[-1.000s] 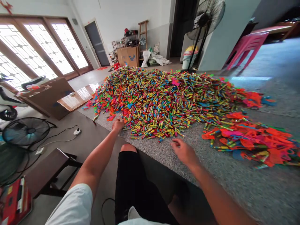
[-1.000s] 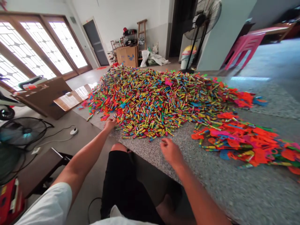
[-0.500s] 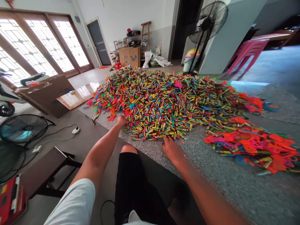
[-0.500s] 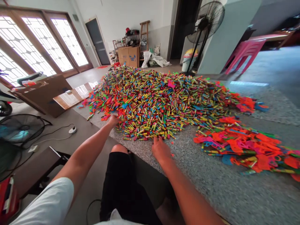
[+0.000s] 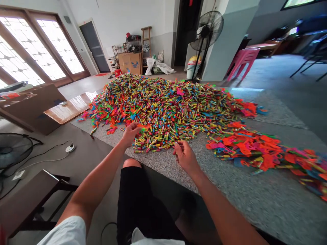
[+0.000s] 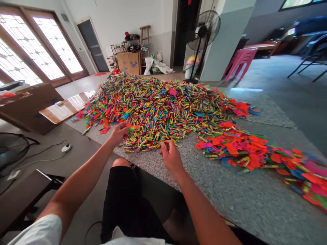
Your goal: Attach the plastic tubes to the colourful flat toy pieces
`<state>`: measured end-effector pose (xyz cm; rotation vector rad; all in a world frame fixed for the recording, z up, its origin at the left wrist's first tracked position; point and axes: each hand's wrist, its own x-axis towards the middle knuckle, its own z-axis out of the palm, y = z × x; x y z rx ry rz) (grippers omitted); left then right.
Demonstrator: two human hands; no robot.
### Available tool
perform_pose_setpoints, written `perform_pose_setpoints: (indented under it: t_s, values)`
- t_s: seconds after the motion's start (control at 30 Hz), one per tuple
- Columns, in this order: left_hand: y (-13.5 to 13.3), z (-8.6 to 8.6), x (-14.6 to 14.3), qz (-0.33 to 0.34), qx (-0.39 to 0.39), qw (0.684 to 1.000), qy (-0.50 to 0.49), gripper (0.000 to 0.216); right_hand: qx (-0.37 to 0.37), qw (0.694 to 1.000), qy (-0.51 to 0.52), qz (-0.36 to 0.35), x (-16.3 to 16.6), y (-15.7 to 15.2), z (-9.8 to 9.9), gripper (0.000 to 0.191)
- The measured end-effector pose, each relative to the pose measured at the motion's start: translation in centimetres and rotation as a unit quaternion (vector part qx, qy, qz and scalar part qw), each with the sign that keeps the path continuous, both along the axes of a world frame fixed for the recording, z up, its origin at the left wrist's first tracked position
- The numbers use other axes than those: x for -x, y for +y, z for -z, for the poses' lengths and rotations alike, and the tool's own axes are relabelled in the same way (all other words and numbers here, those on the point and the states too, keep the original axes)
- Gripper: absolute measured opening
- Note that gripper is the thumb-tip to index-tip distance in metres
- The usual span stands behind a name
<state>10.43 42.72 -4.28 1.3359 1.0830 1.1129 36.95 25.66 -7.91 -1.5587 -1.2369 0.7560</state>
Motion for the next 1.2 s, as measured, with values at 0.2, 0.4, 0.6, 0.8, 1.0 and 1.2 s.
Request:
perform_pose_setpoints:
  t_s: [0.2,0.4,0.6,0.8,1.0,1.2]
  values:
    - [-7.8,-2.5,-5.4,0.257,0.043,0.96,0.102,0.047,-0.041,0.977,0.197,-0.073,-0.1,-1.2,-4.6,0.04]
    - [-9.5,-4.3,-7.4,0.306,0.029,0.942,0.139,0.043,-0.009,0.957,0.277,-0.085,-0.7,-2.3,-4.4,0.037]
    - [-9.4,-4.0,-7.9,0.315,0.006,0.935,0.162,0.036,-0.011,0.954,0.284,-0.096,-1.0,-2.7,-3.8,0.036]
    - [-9.2,-3.3,-7.8,0.314,-0.018,0.931,0.186,0.037,-0.02,0.968,0.235,-0.09,-1.4,-2.6,-3.6,0.031]
    - [-9.8,-3.8,-8.0,0.305,-0.08,0.913,0.257,0.025,-0.008,0.984,0.146,-0.105,-1.9,-2.9,-4.4,0.028]
    - [-10.6,-4.5,-8.3,0.31,-0.15,0.888,0.304,0.008,0.014,0.984,0.106,-0.145,-2.0,-2.5,-4.8,0.028]
